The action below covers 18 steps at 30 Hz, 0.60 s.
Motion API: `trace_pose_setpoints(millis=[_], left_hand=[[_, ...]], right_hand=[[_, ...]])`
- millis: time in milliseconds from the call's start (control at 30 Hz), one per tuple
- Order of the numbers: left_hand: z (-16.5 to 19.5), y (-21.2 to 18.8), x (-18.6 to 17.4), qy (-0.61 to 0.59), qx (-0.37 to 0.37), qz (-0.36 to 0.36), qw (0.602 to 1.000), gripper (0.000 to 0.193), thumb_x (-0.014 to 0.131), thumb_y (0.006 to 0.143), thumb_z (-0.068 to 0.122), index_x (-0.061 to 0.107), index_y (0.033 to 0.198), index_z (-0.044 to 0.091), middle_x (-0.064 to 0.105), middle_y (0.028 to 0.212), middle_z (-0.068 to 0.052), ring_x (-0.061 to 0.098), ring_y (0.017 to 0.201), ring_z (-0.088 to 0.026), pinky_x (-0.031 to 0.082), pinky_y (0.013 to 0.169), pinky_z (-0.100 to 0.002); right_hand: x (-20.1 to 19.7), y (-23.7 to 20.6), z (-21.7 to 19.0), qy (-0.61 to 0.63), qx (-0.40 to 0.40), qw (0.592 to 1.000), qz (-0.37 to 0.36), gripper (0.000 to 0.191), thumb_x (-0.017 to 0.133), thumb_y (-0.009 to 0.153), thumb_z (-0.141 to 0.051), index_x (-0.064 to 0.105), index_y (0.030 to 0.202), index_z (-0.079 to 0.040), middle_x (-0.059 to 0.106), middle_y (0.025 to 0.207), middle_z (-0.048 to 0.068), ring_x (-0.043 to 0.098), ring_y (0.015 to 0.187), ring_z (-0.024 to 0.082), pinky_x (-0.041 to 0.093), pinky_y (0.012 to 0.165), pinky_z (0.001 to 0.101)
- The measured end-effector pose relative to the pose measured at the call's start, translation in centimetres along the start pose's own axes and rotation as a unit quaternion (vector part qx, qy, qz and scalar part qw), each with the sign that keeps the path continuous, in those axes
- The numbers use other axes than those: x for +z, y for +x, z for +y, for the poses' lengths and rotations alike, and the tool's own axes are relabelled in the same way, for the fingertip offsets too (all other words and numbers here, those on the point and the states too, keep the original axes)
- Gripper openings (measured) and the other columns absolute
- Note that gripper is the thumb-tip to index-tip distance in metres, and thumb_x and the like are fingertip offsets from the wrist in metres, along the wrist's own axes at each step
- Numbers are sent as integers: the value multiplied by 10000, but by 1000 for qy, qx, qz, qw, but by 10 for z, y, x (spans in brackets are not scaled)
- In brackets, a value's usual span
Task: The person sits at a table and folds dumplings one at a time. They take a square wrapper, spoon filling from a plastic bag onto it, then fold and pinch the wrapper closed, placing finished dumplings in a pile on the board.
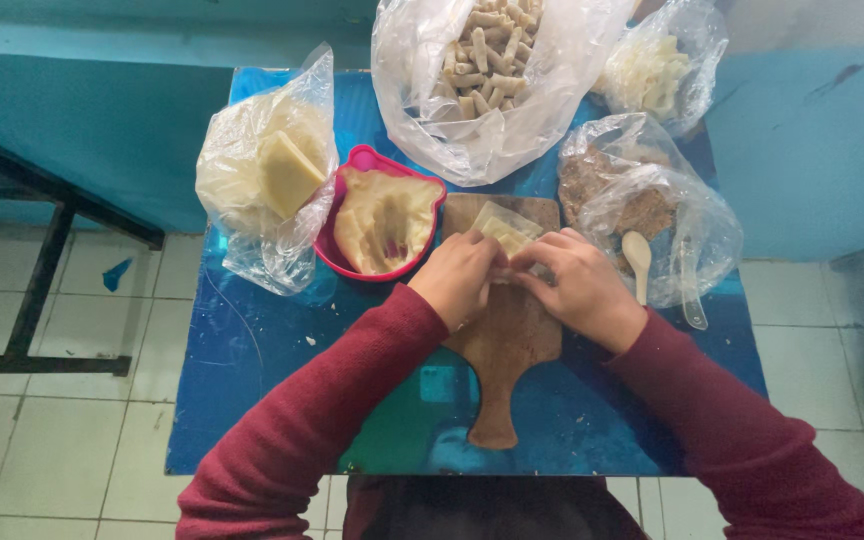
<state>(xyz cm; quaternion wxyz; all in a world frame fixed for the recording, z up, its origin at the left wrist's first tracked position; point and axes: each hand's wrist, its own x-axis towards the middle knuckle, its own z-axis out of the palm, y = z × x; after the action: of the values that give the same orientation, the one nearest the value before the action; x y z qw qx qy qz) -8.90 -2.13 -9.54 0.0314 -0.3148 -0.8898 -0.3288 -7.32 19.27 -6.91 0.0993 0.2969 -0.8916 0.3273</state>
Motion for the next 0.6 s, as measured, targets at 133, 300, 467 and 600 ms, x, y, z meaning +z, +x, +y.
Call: trace_pose_setpoints(millis=[133,300,467,600], left_hand=[[-1,-1,2,0,1,15,1000,142,654,854,34,658,995,49,657,981,-166,629,994,-380,499,897,-472],[-2,0,0,-2,22,5,1000,234,727,831,112,630,1028,31,659,997,-170,620,1019,-384,492,902,-471],[-1,1,-3,-15,0,-3,1000,243,728,825,157,650,1010,19,664,975,-189,623,977,-402,493,865,-483],[2,3,-1,-17,-19,12,1000,146,671,910,169,675,964,33,687,942,-182,651,963,-399,507,870,-492]], right_hand=[[2,1,1,-9,18,1000,-4,109,723,875,-177,742,945,-96,704,900,98,649,917,329,519,818,431],[9,1,8,-3,34,999,3,117,706,909,-182,739,960,-82,705,924,118,656,945,342,519,824,433],[7,2,10,41,76,996,-9,130,710,919,-200,745,968,-85,709,934,120,672,916,322,530,796,415],[3,-1,3,18,43,999,-6,141,754,871,-210,751,945,-90,712,905,111,666,917,328,525,803,424]])
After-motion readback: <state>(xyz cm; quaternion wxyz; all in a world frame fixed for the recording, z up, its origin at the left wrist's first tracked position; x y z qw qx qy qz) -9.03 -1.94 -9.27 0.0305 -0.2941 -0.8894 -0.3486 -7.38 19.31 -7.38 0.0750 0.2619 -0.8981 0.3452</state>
